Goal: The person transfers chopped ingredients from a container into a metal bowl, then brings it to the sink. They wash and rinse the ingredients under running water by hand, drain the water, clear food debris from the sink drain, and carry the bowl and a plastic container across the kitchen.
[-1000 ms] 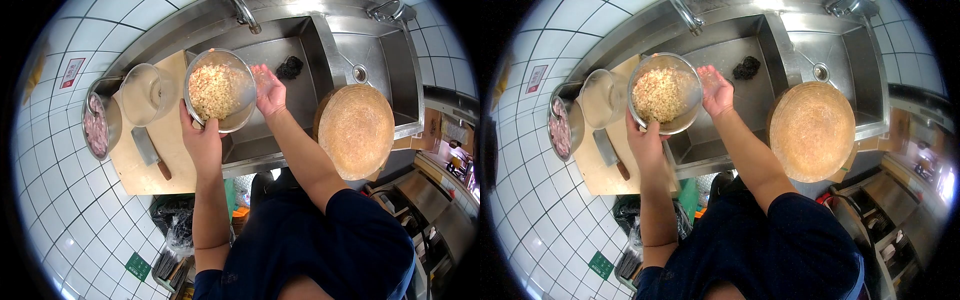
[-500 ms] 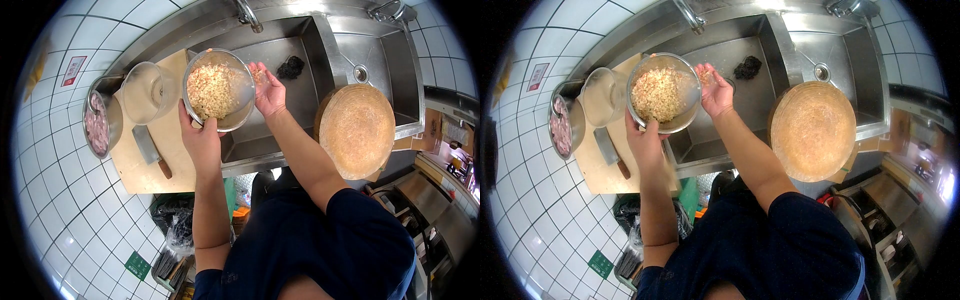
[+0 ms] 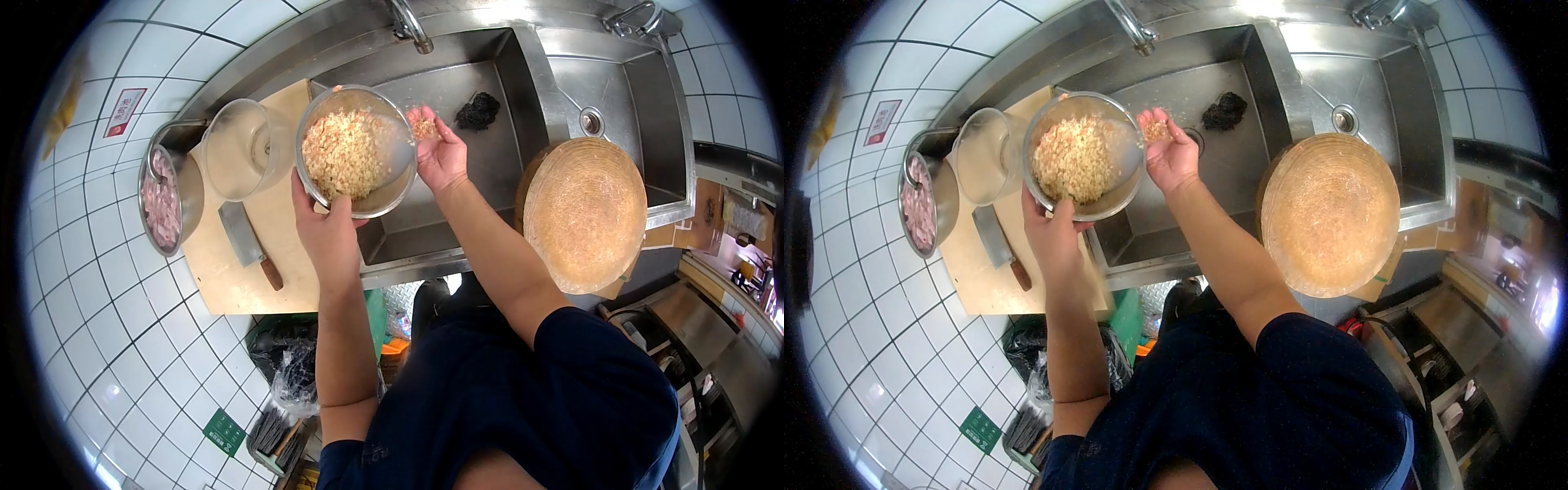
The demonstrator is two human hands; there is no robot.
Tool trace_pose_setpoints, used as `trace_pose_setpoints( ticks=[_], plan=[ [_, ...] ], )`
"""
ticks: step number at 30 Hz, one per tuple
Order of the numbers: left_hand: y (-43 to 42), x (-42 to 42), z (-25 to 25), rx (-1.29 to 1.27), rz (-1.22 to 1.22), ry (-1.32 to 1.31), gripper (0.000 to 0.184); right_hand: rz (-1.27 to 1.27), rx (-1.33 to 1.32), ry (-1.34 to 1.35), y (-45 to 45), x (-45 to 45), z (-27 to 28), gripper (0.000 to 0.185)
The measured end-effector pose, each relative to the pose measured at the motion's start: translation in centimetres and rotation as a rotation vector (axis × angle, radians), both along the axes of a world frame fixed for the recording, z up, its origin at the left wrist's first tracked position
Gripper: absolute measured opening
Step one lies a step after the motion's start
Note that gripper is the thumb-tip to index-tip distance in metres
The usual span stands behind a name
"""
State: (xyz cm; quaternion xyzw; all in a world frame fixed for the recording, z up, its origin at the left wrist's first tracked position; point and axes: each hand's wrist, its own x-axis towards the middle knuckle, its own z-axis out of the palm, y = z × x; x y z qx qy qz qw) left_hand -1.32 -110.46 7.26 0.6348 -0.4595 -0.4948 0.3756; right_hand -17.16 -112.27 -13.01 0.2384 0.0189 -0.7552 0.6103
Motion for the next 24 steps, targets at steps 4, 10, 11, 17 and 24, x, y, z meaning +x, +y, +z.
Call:
trace_pose_setpoints(
  ticks=[4, 10, 11, 17, 24],
  plan=[
    [0.0, 0.9, -0.4, 0.019, 0.035, 0.007, 0.070, -0.005, 0.028, -0.023, 0.0, 0.1, 0.1, 0.030],
    [0.8, 3.8, -1.3, 0.108, 0.137, 0.208, 0.065, 0.026, 0.031, -0.060, 0.4, 0.1, 1.3, 0.027],
    [1.1, 4.4, -1.5, 0.130, 0.159, 0.248, 0.064, 0.040, 0.064, -0.047, 0.4, 0.0, 1.7, 0.027],
    [3.8, 7.3, -3.4, 0.152, 0.266, 0.427, 0.062, 0.167, 0.174, 0.076, 0.1, -0.9, -0.2, 0.025],
    [6.7, 10.9, -4.5, 0.210, 0.402, 0.563, 0.058, 0.400, 0.249, 0.339, -0.7, -2.1, -3.0, 0.024]
  ],
)
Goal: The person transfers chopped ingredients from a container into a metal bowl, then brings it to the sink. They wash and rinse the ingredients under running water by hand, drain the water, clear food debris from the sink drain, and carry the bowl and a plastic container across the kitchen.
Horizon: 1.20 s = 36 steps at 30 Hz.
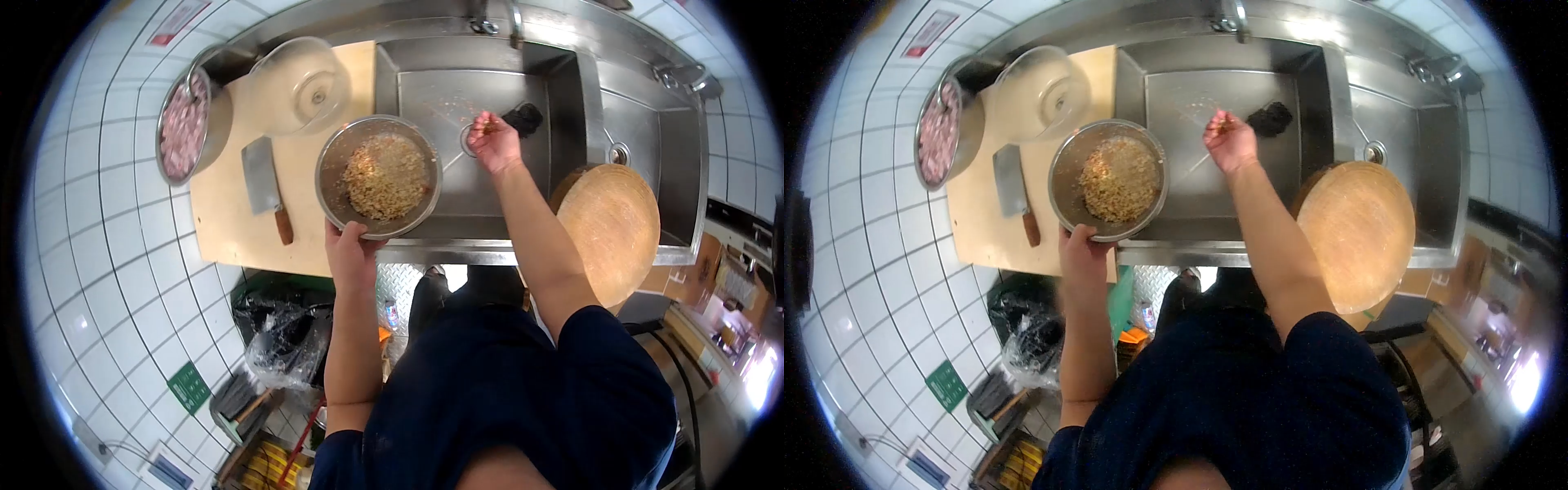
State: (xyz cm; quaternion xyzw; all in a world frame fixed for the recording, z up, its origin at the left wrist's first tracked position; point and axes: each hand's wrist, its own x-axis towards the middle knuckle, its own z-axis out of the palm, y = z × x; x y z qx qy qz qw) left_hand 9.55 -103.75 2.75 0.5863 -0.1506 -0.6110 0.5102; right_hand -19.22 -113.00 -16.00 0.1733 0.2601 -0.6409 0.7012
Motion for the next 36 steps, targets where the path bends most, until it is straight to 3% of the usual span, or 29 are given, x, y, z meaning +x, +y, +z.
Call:
trace_pose_setpoints(
  ticks=[12, 16, 20, 22, 25, 28, 29, 35, 36],
  plan=[
    [7.3, 9.4, -1.8, -0.075, 0.163, 0.167, 0.055, 0.120, 0.206, 0.230, 0.5, 1.6, -5.2, 0.021],
    [12.0, 14.0, -2.7, -0.109, 0.250, 0.150, 0.054, 0.206, 0.118, 0.326, 0.6, 7.7, 0.2, 0.023],
    [18.1, 18.7, -3.5, -0.109, 0.405, 0.119, 0.054, 0.445, -0.194, 0.391, 0.9, 16.4, 6.7, 0.023],
    [22.7, 20.1, -3.4, -0.197, 0.474, 0.123, 0.054, 0.552, -0.389, 0.407, 2.8, 21.1, 14.4, 0.021],
    [28.9, 23.4, -4.3, -0.187, 0.582, 0.055, 0.057, 0.710, -0.600, 0.332, 5.6, 30.1, 20.6, 0.020],
    [33.4, 25.6, -3.2, -0.138, 0.855, 0.037, 0.054, 0.853, -0.752, 0.175, 7.2, 39.3, 25.7, 0.021],
    [36.8, 26.7, -2.5, -0.274, 0.932, 0.130, 0.057, 0.907, -0.909, 0.205, 11.6, 43.0, 33.0, 0.021],
    [47.8, 29.5, -3.0, -0.233, 1.206, 0.007, 0.065, 0.886, -0.980, 0.125, 22.0, 56.3, 38.6, 0.024],
    [49.6, 29.6, -3.1, -0.252, 1.260, 0.028, 0.066, 0.908, -1.170, 0.232, 25.5, 58.6, 39.0, 0.023]
  ],
)
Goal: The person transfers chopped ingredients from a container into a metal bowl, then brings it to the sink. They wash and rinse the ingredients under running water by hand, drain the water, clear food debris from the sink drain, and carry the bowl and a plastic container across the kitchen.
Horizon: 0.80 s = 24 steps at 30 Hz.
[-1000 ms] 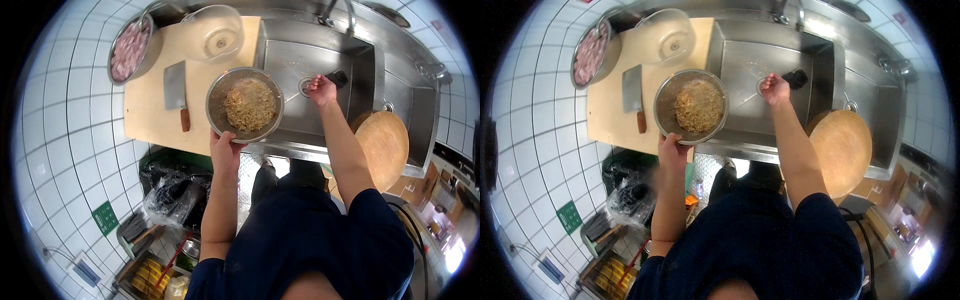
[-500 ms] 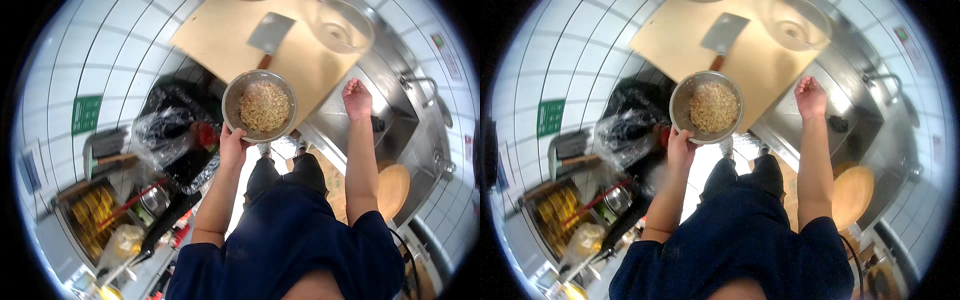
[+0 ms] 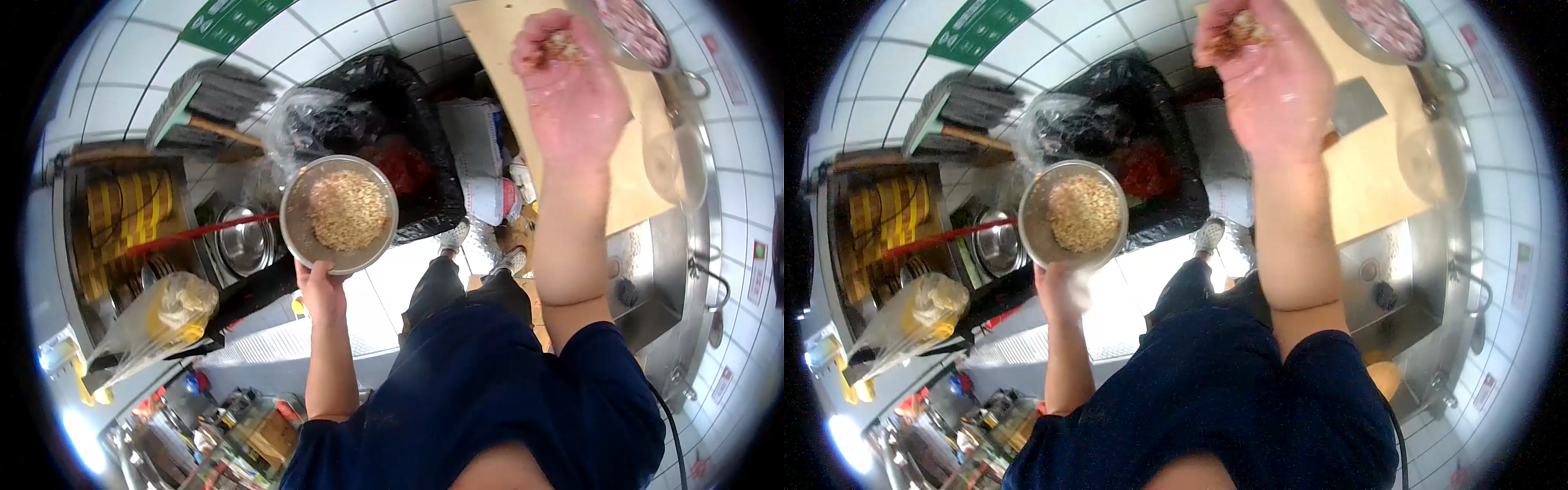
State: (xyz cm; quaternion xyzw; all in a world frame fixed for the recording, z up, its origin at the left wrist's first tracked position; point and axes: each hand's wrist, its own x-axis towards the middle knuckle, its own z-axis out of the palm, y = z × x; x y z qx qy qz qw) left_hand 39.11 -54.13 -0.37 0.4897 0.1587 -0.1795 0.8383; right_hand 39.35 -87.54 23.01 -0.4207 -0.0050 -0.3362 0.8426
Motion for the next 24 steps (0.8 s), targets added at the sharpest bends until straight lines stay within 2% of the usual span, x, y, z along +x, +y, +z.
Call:
trace_pose_setpoints(
  ticks=[2, 3, 4, 5, 6, 7, 9, 11, 12, 14, 16, 17, 20, 21, 24],
  plan=[
    [1.8, 0.1, 1.1, 0.094, 0.088, 0.060, 0.065, 0.032, -0.252, 0.011, 1.1, 4.1, -5.2, 0.024],
    [2.7, 0.0, 1.1, 0.081, 0.143, 0.062, 0.065, 0.016, -0.285, 0.091, 2.0, 6.4, -9.2, 0.022],
    [3.3, -0.1, 1.2, 0.069, 0.198, 0.060, 0.065, 0.001, -0.320, 0.169, 2.7, 8.7, -14.5, 0.022],
    [3.9, -0.2, 1.2, 0.057, 0.247, 0.057, 0.064, 0.127, -0.480, 0.380, 2.8, 10.7, -21.1, 0.021],
    [4.7, -0.7, 1.1, 0.064, 0.264, 0.072, 0.064, 0.107, -1.370, 0.756, 1.8, 13.7, -34.6, 0.036],
    [5.3, -1.4, -0.1, 0.017, 0.266, 0.083, 0.064, 0.269, -1.837, 0.991, 3.1, 9.4, -33.9, 0.044],
    [3.6, -0.5, 1.2, -0.028, 0.330, 0.080, 0.064, 0.510, -2.069, 1.203, 5.4, 6.7, -32.8, 0.056],
    [4.3, -0.1, 0.0, 0.035, 0.263, 0.080, 0.063, 0.605, -1.690, 1.190, 7.7, 7.3, -32.4, 0.062],
    [4.4, -0.1, 0.1, 0.067, 0.227, 0.088, 0.063, 0.591, -1.706, 1.117, 8.2, 6.7, -32.6, 0.061],
    [2.3, -0.1, -0.1, -0.032, 0.231, 0.051, 0.063, 0.475, -1.782, 0.980, 6.8, 5.9, -31.3, 0.060],
    [0.4, 0.4, 0.6, 0.007, 0.166, 0.043, 0.064, 0.335, -1.694, 0.848, 5.0, 3.5, -29.8, 0.052],
    [-0.4, 0.4, 0.2, -0.081, 0.154, 0.047, 0.064, 0.252, -1.654, 0.781, 4.0, 2.1, -29.0, 0.048],
    [-4.2, 0.6, 1.4, -0.146, 0.011, -0.009, 0.065, 0.106, -1.470, 0.765, 0.7, -2.6, -24.6, 0.036],
    [-5.4, 0.6, 1.5, -0.169, -0.039, -0.026, 0.064, -0.032, -1.494, 0.722, -0.1, -4.6, -22.2, 0.030],
    [-11.3, -0.6, 3.3, -0.163, -0.221, -0.045, 0.064, -0.203, -1.198, 0.841, -5.1, -12.6, -19.5, 0.027]
  ],
)
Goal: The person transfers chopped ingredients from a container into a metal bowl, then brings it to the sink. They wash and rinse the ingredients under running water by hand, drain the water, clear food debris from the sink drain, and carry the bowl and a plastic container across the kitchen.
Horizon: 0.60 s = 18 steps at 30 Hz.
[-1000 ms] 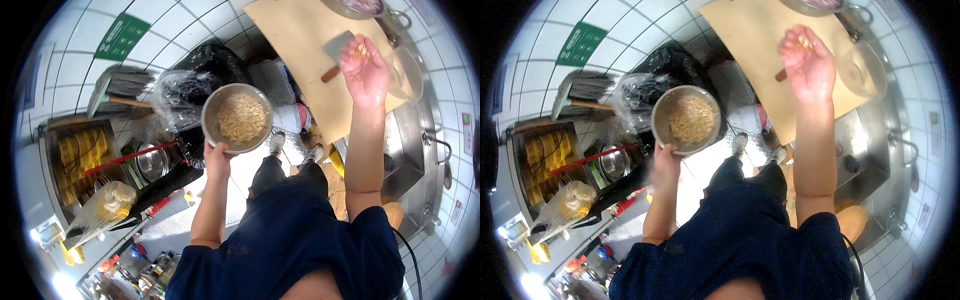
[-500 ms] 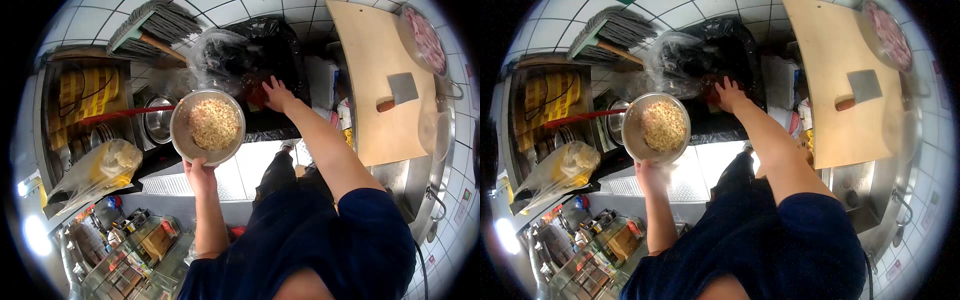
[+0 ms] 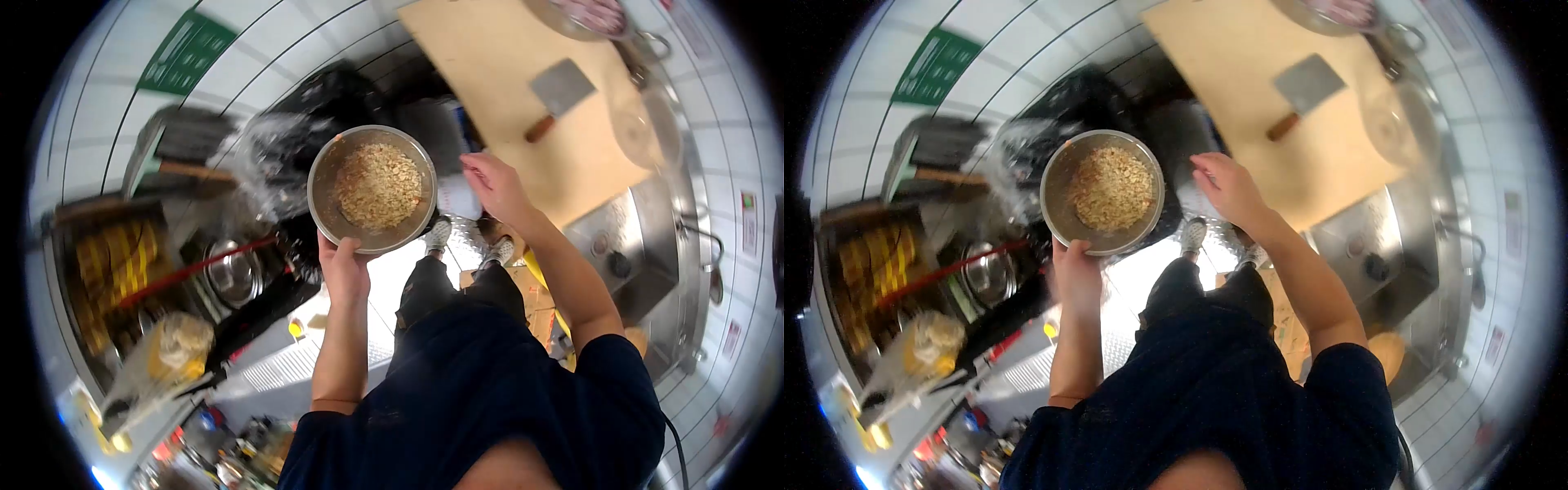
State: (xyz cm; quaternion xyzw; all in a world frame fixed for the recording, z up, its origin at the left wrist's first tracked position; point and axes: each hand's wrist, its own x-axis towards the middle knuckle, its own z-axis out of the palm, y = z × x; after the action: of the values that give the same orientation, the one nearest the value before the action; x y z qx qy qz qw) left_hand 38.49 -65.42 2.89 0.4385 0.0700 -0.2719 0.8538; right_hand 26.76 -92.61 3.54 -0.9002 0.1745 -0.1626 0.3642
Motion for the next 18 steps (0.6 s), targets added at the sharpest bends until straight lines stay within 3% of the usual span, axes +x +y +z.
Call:
trace_pose_setpoints(
  ticks=[5, 8, 9, 13, 17, 18],
  plan=[
    [-10.6, -4.4, 1.7, 0.009, -0.355, -0.036, 0.060, -0.511, 0.145, -0.141, -6.6, -15.4, 1.1, 0.021],
    [-17.4, -9.8, 3.6, 0.030, -0.578, -0.071, 0.060, -0.841, 0.135, -0.125, -10.5, -26.0, -1.6, 0.019],
    [-19.1, -11.5, 4.0, 0.041, -0.654, -0.081, 0.060, -0.957, 0.248, -0.158, -11.5, -29.3, -2.4, 0.021],
    [-25.6, -15.1, 2.8, 0.156, -0.903, -0.007, 0.059, -1.250, 0.110, 0.123, -15.9, -37.8, -5.4, 0.029],
    [-30.0, -21.2, 2.4, 0.243, -1.105, -0.016, 0.057, -1.446, -0.174, 0.178, -21.9, -46.9, -7.1, 0.031],
    [-33.7, -25.4, 0.8, 0.329, -1.154, -0.020, 0.057, -1.471, -0.067, 0.240, -25.6, -51.1, -9.4, 0.031]
  ],
)
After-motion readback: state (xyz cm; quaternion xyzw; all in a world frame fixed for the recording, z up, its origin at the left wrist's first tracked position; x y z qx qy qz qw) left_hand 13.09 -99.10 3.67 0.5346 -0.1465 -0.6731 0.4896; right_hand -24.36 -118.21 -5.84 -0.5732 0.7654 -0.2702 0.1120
